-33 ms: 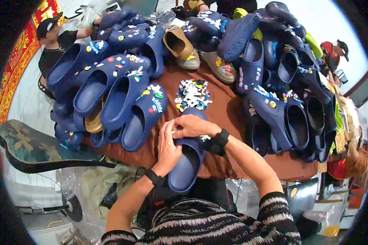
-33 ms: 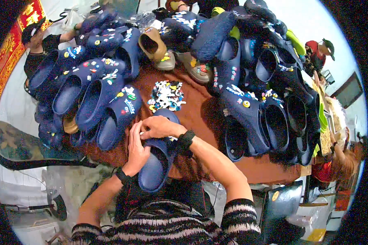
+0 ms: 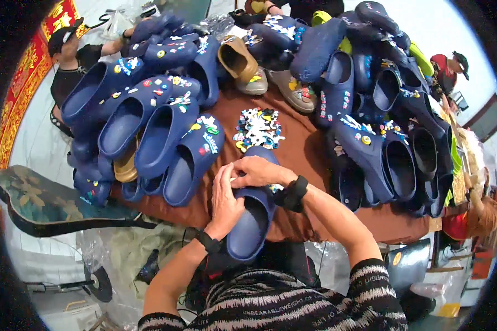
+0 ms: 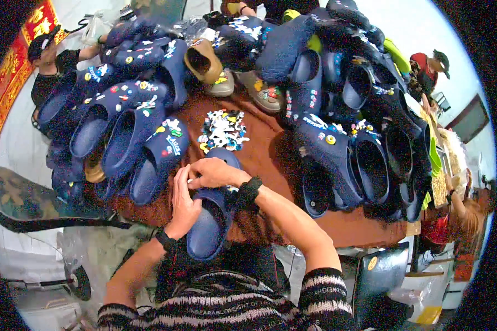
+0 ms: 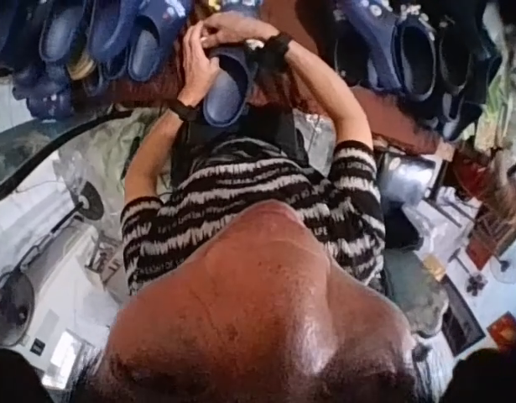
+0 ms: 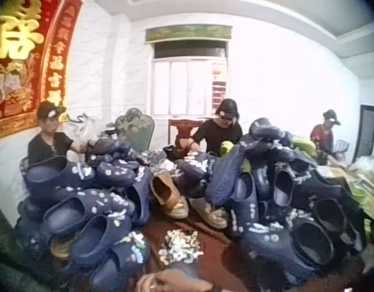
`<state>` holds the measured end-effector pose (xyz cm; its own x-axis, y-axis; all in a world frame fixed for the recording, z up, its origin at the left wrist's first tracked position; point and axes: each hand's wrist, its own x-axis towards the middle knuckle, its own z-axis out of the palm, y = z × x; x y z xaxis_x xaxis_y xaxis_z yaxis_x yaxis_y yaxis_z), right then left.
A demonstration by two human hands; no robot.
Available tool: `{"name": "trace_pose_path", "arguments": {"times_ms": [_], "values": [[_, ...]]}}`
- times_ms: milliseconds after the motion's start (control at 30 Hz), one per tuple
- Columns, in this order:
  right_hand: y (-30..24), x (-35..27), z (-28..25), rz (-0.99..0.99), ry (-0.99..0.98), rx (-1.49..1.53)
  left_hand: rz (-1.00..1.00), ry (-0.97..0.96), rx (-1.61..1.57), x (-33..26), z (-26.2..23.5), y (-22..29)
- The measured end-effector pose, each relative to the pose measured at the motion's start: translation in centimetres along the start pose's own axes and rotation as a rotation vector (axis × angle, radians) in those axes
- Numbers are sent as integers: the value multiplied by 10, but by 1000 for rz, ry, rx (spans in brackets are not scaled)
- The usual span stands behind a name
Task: The recorder is applying various decorative charms to the holes on the top of blue clogs at a manufacturing station.
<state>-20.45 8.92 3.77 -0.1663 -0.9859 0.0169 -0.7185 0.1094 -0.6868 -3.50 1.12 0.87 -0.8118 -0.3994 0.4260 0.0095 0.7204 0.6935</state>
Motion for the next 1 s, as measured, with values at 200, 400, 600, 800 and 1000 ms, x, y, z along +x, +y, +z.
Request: {"name": "trace_pose_path", "arguments": {"times_ms": [200, 400, 600, 800, 1000], "values": [[-9, -20, -10, 125, 263, 837, -30, -8, -2, -1, -4, 2], [21, 1, -8, 146, 575, 502, -34, -119, 26, 1, -6, 9], [34, 15, -23, 101, 908, -67, 1, -113, 29, -1, -3, 7], [-2, -61, -1, 160, 462, -140, -39, -119, 12, -1, -5, 10], [-22, -113, 27, 266, 499, -322, -11, -126, -10, 3, -3, 7]]}}
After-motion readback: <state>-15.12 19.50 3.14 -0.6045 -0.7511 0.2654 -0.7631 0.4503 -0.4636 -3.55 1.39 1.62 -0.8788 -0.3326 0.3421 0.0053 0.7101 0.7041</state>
